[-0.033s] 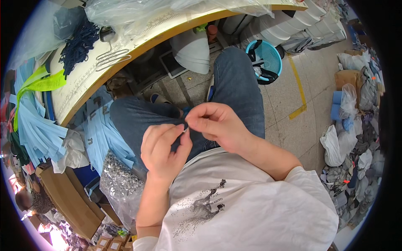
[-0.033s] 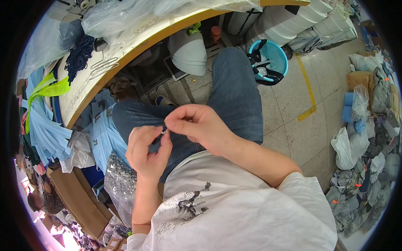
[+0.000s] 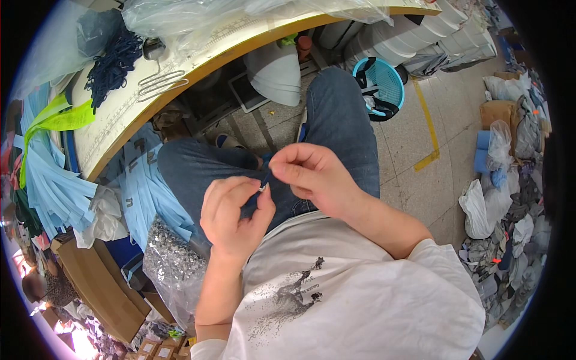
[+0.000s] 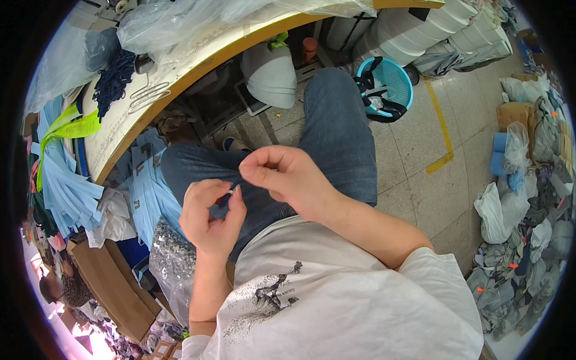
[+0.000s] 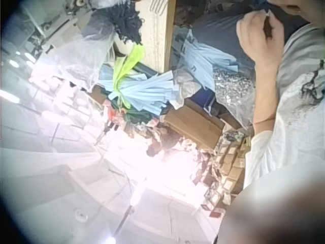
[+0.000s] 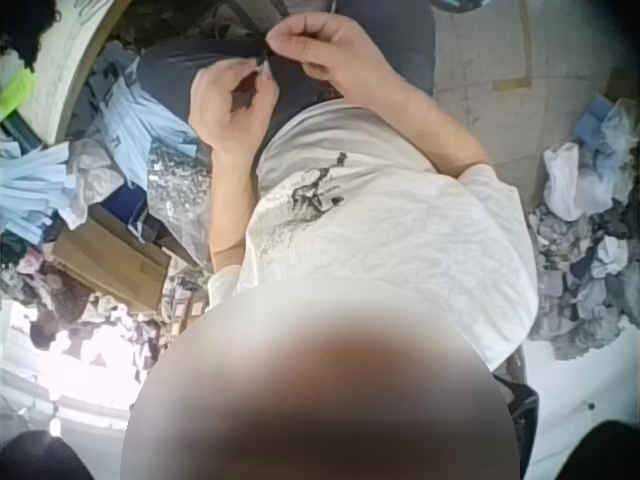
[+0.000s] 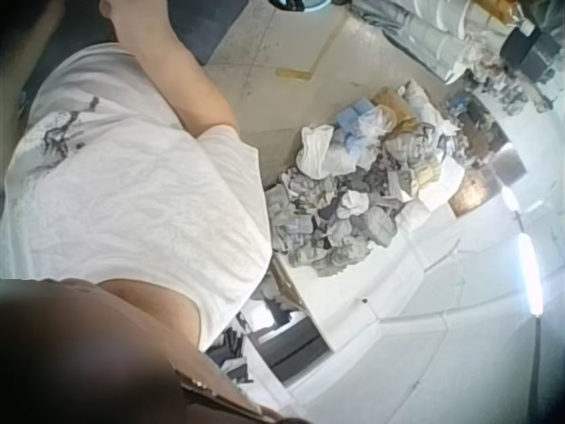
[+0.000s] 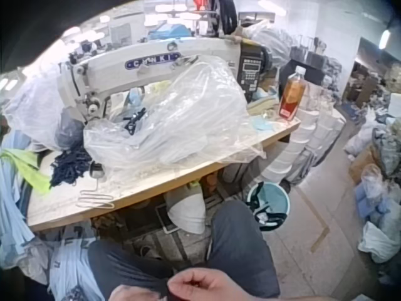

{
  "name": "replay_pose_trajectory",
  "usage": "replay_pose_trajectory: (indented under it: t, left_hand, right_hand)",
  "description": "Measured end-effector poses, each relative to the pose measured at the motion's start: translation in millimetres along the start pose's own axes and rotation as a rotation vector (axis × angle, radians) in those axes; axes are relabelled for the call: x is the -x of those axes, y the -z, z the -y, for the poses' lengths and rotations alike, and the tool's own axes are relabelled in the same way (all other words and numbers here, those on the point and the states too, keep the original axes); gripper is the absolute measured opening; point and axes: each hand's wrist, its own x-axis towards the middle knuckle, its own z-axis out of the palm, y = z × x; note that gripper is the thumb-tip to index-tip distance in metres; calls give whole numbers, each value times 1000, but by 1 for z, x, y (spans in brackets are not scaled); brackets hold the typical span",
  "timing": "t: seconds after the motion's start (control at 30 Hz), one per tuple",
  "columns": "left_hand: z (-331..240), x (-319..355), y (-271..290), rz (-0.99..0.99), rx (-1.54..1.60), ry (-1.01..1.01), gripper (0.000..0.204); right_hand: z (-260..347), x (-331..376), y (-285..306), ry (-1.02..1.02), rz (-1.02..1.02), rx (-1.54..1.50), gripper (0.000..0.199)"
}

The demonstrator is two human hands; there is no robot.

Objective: Assembling zipper sliders onto zipper tapes in a workshop environment.

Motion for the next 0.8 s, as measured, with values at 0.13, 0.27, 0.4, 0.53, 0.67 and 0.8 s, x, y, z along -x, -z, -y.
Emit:
replay_pose_trajectory:
  t: [0.13,0.27,0.4,0.53,0.67,0.8]
  left_hand:
    - [3,7,-4,12,263,216,28]
    - [4,12,-4,19,598,343,30]
    - [1,6,0,119,762,337,30]
    - [3,11,4,116,868,502,30]
    - [-1,5,9,150,821,661,28]
    - [6,4,9,163,740,557,23]
  right_hand:
    - [-2,0,-2,41,-17,-13,11]
    - [-5,-2,-2,77,7,17,10]
    - [0,0,-5,108,-13,83,9]
    - [6,5,-3,98,51,98,9]
    - [-2,3,-4,247,137,147,8]
    - [-3,4,0,267,176,178,7]
